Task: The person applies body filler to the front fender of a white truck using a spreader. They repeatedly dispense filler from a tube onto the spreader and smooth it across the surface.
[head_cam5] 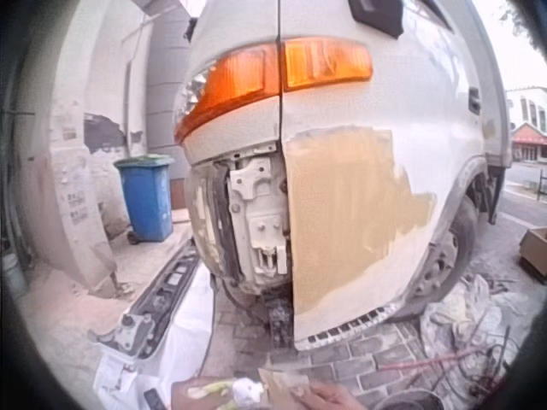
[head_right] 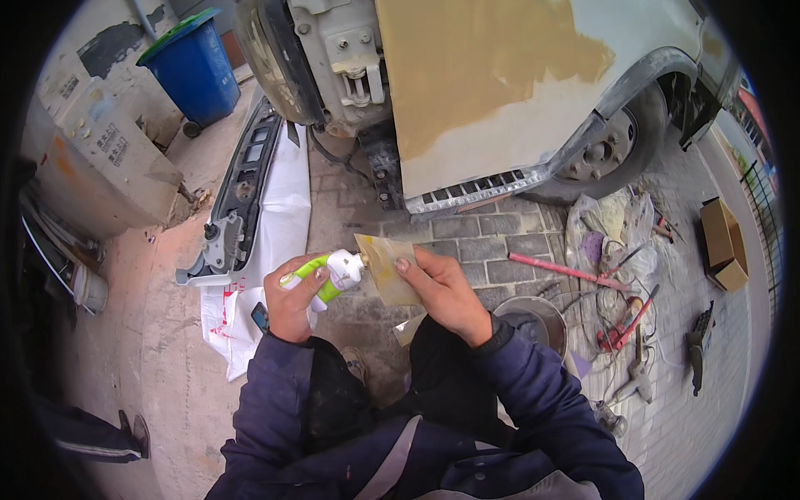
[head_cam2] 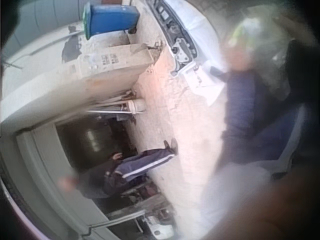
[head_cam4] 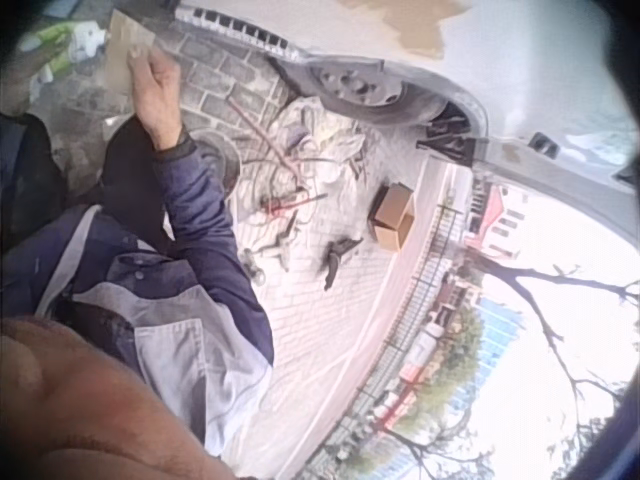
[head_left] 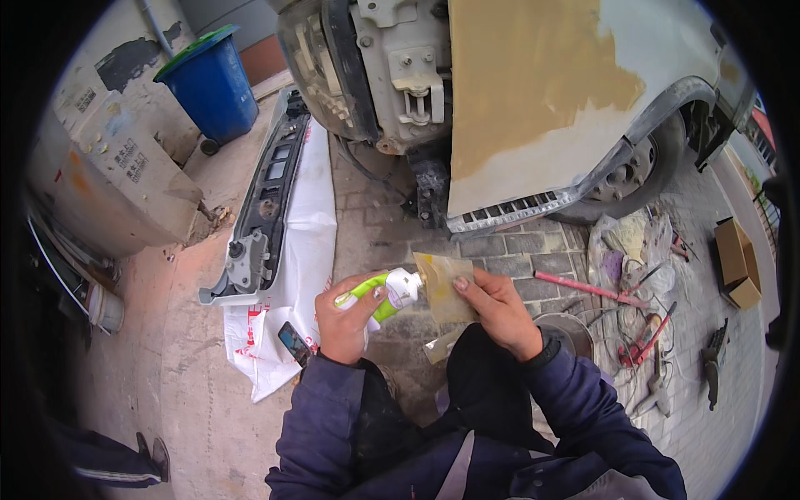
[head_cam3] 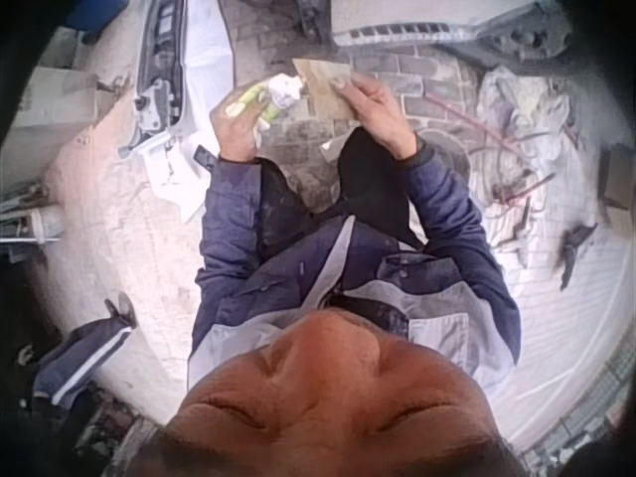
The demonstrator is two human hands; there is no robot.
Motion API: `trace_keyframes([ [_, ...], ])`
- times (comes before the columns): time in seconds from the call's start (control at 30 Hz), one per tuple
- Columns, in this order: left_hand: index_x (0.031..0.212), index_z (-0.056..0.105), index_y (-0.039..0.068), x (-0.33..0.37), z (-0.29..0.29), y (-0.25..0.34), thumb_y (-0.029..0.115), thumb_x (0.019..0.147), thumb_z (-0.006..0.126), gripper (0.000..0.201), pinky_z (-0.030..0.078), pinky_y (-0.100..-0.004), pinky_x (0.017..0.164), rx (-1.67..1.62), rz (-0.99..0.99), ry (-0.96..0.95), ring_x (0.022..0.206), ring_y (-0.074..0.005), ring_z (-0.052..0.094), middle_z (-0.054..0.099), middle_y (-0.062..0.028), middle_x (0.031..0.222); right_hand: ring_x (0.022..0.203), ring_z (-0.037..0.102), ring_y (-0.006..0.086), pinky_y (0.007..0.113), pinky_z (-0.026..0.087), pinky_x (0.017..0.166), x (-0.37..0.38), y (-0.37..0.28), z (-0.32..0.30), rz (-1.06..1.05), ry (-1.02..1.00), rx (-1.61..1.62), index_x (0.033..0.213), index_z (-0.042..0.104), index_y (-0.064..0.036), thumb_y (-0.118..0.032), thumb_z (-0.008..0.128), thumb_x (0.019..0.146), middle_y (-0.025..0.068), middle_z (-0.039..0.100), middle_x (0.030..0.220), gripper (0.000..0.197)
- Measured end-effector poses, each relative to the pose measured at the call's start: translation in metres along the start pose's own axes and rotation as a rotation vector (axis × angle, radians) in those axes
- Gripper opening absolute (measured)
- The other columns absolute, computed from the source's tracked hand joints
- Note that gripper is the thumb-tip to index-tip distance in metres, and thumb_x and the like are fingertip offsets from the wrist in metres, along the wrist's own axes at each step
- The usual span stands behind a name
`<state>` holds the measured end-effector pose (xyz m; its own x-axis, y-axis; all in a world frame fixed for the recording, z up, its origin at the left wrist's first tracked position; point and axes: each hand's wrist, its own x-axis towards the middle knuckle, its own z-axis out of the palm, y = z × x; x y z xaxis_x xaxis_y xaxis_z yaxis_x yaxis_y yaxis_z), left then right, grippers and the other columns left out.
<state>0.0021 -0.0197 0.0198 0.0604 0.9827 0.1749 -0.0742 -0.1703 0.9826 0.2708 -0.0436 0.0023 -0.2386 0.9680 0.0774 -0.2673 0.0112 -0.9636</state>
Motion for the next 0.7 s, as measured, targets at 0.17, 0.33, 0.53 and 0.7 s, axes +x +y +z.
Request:
trace_keyframes([
  [0.17,0.121,0.084,-0.006,0.002,0.006,-0.005,0.01,0.098,0.084,0.028,0.058,-0.0304,0.095,0.016,-0.024,0.003,0.102,-0.0153,0.076,0.085,-0.0119,0.112,0.114,0.067,0.008,0.029,0.056,0.099,-0.004,0.005,-0.003,0.006,0.015,0.045,0.15,0.068,0.0028,-0.023,0.057,0.121,0.0032,0.076,0.128,0.04],
  [0.33,0.121,0.084,-0.006,0.002,0.006,-0.01,0.008,0.097,0.083,0.027,0.057,-0.0307,0.094,0.111,-0.018,0.021,0.1,-0.0156,0.076,0.085,-0.012,0.11,0.109,0.067,0.0071,0.029,0.057,0.095,-0.007,0.013,-0.006,0.013,0.035,0.0,0.147,0.07,0.002,-0.023,0.057,0.121,0.0014,0.077,0.122,0.038],
  [0.53,0.119,0.083,-0.007,0.006,0.007,-0.013,0.005,0.098,0.08,0.025,0.057,-0.0309,0.093,0.245,0.031,0.026,0.098,-0.0159,0.075,0.084,-0.0122,0.107,0.104,0.068,0.0072,0.03,0.058,0.092,-0.011,0.022,-0.02,0.074,0.055,0.1,0.142,0.073,0.0003,-0.025,0.06,0.12,0.001,0.078,0.118,0.036],
  [0.7,0.121,0.081,-0.01,0.007,0.011,-0.013,0.005,0.097,0.08,0.028,0.056,-0.0303,0.092,0.115,0.003,0.047,0.097,-0.0151,0.072,0.081,-0.012,0.107,0.102,0.074,0.0148,0.034,0.061,0.092,0.015,-0.025,-0.103,-0.31,0.575,0.215,0.135,0.071,0.0014,-0.027,0.063,0.117,0.0059,0.078,0.118,0.034],
])
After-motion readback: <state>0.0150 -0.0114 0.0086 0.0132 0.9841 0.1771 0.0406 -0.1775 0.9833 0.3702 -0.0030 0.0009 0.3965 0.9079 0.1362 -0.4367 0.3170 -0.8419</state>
